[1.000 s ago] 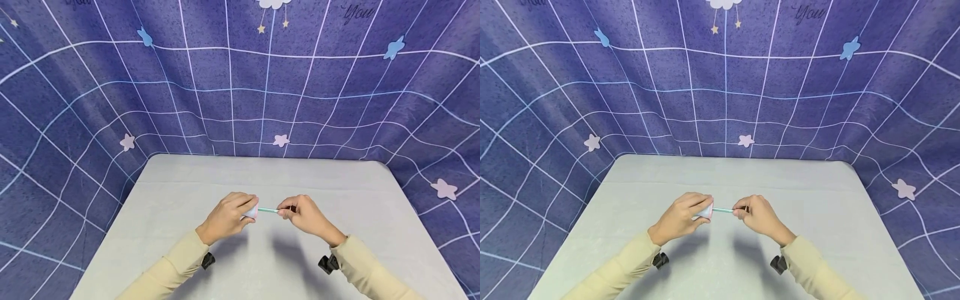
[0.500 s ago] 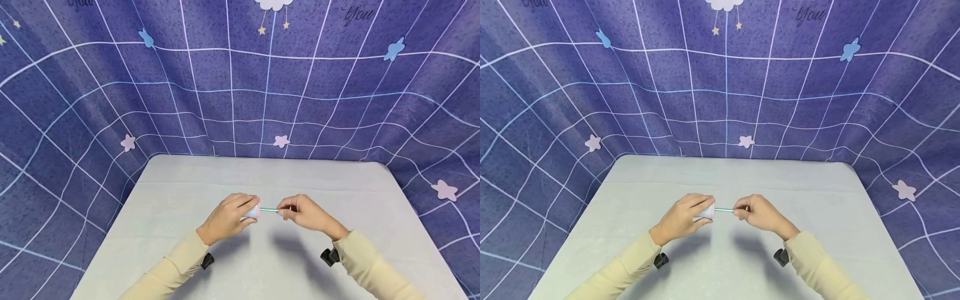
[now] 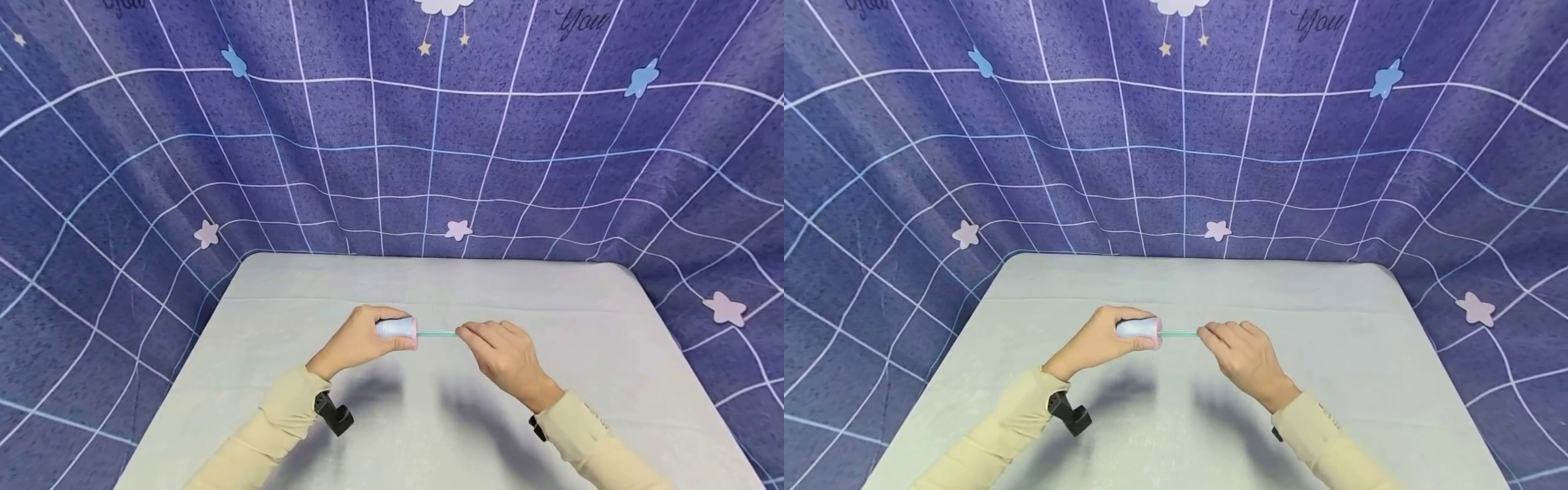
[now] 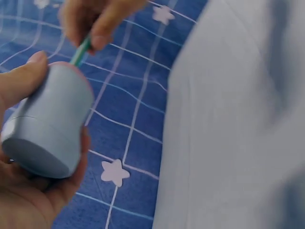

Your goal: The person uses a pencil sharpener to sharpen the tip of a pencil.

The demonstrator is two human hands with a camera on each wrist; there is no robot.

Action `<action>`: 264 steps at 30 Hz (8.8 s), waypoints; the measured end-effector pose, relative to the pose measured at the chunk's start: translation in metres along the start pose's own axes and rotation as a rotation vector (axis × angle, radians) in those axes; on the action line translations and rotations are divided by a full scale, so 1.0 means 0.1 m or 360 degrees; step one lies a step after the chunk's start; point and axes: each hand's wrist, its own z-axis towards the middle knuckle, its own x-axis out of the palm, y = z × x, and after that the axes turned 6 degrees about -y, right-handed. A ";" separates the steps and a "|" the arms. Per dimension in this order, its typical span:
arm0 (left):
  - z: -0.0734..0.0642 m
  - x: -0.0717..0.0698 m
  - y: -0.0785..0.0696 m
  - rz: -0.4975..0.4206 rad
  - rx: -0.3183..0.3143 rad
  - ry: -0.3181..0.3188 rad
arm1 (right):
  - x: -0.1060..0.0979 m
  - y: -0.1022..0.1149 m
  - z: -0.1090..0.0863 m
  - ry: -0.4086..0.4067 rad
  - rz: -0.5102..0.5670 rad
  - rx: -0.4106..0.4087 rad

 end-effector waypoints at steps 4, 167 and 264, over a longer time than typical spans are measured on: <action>-0.01 -0.05 -0.03 -0.0141 -0.0080 0.0097 | -0.01 0.03 0.14 -0.0229 -0.0104 -0.0217; -0.16 0.21 0.13 0.0937 0.1475 -0.0392 | -0.16 0.00 0.04 0.1258 0.1420 0.1593; -0.10 0.86 1.27 0.0214 -0.0140 -0.0450 | 0.12 0.08 -1.15 0.1422 0.0215 0.2350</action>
